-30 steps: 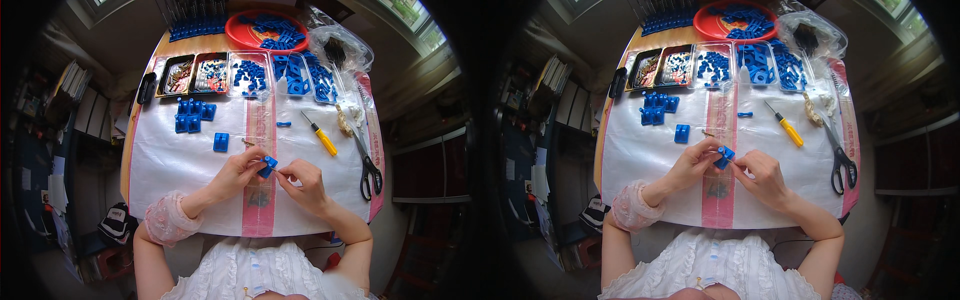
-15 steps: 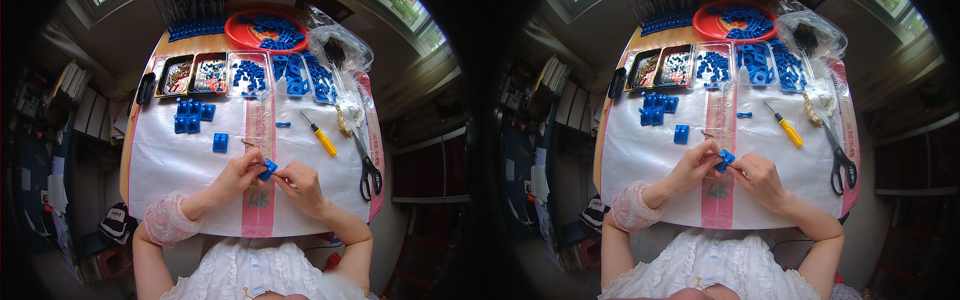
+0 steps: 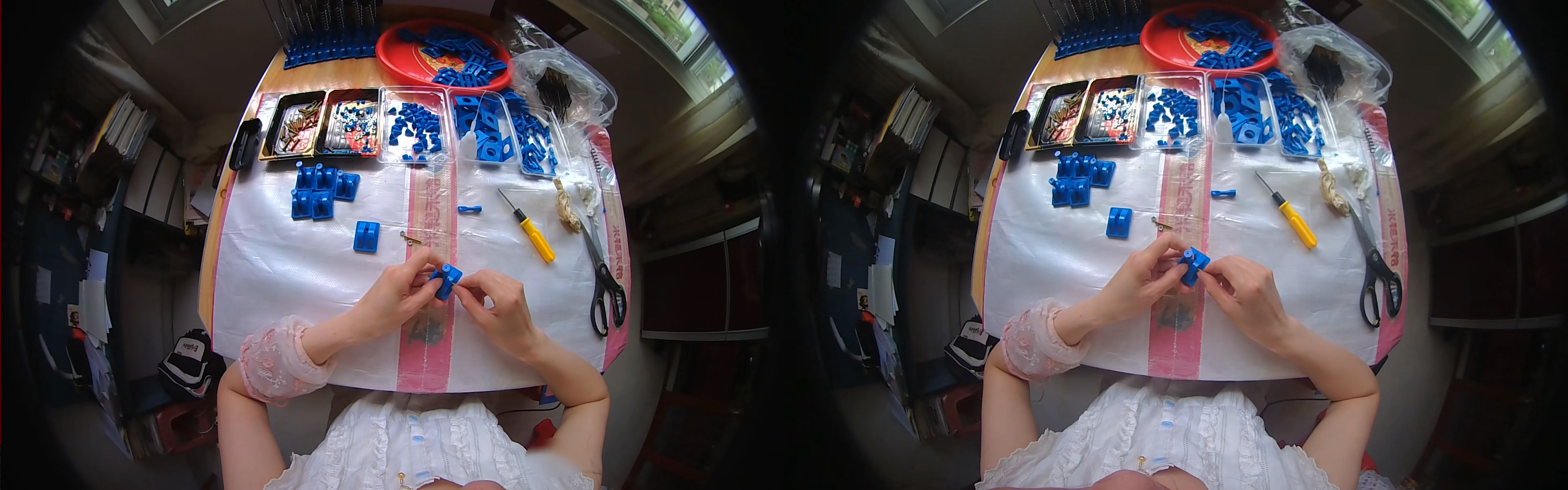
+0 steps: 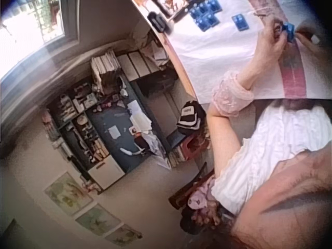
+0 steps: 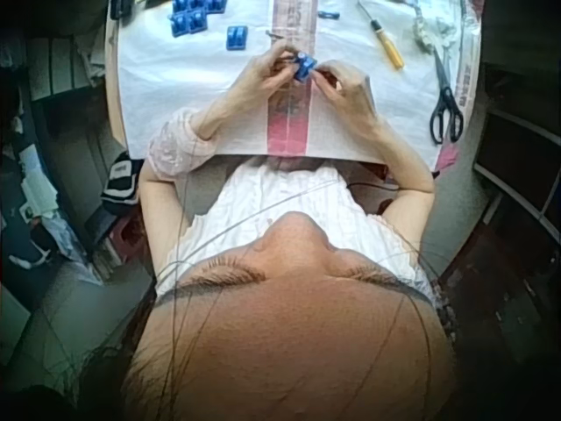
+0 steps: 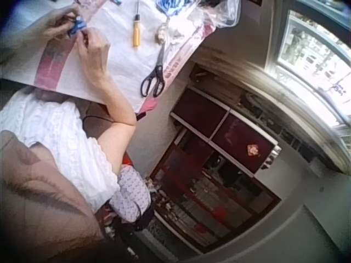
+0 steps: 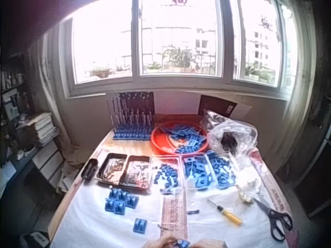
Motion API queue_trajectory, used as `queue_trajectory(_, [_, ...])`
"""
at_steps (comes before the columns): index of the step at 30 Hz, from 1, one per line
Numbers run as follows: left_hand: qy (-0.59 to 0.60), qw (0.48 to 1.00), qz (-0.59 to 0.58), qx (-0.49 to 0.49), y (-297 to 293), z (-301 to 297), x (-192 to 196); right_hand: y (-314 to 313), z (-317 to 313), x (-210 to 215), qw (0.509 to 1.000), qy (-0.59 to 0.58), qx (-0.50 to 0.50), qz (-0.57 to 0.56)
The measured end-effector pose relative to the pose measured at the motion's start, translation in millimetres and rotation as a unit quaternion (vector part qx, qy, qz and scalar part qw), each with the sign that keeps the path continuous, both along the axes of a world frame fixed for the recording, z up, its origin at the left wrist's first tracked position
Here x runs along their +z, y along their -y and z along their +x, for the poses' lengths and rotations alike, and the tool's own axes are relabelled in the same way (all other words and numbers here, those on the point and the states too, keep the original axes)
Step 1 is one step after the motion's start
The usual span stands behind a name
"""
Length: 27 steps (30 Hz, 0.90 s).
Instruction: Assembling blue plastic fixture components using a screwdriver.
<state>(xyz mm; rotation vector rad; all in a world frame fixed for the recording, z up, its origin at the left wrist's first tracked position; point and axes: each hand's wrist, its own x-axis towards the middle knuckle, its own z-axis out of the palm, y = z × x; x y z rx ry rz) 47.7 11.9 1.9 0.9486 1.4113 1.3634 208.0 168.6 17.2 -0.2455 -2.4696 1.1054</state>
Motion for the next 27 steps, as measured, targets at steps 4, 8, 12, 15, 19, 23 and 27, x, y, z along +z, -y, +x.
queue_trajectory(4, [0.008,1.000,-0.004,-0.003,0.0,-1.3,-2.7,1.4,-0.5,-0.7,1.000,-0.018,0.004,0.023])
queue_trajectory(8, [0.008,1.000,0.008,0.001,-0.5,-0.1,-2.5,1.8,-0.3,0.7,0.998,-0.023,0.000,0.056])
queue_trajectory(12, [0.008,1.000,0.014,0.004,-0.2,0.8,-3.4,0.1,-0.3,-2.0,0.996,-0.034,0.003,0.086])
queue_trajectory(15, [0.013,1.000,0.016,0.012,-2.1,2.6,-2.6,-2.2,0.6,-3.7,0.995,-0.039,0.009,0.090])
queue_trajectory(19, [0.000,0.999,0.033,0.018,-0.2,3.4,-0.7,-0.8,1.5,-1.8,0.997,-0.019,0.016,0.071])
queue_trajectory(23, [0.012,0.999,0.035,0.017,0.2,2.7,-1.3,0.2,0.7,0.4,0.998,-0.020,0.013,0.063])
queue_trajectory(27, [0.013,0.999,0.043,0.015,1.3,0.5,-4.1,0.0,-1.7,0.7,0.998,-0.029,0.003,0.053])
